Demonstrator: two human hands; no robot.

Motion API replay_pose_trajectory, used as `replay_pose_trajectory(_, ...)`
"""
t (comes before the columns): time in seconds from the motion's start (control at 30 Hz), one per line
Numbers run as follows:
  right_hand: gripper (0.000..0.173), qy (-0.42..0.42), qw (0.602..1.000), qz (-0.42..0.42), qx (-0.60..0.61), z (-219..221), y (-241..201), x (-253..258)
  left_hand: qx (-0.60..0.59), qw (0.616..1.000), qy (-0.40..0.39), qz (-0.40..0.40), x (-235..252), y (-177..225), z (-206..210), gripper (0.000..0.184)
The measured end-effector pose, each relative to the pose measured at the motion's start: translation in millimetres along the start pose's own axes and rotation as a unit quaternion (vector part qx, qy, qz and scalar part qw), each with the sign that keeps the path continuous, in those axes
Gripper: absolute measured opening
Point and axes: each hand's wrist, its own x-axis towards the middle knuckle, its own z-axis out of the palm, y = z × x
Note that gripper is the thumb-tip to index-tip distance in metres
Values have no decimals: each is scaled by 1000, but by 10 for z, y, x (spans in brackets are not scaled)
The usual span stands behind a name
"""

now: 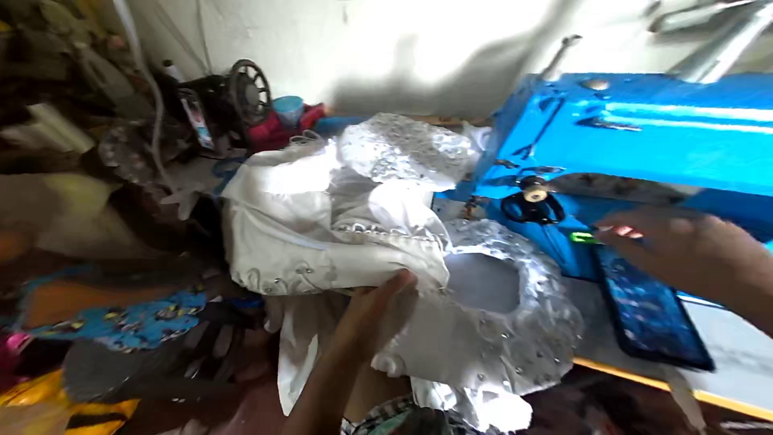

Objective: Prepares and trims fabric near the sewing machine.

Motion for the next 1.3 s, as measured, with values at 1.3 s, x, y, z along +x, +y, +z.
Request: replay_pose_trajectory(1.3,17,290,904,-267,169,758,-2521,-114,40,997,-65,-21,22,38,-37,26)
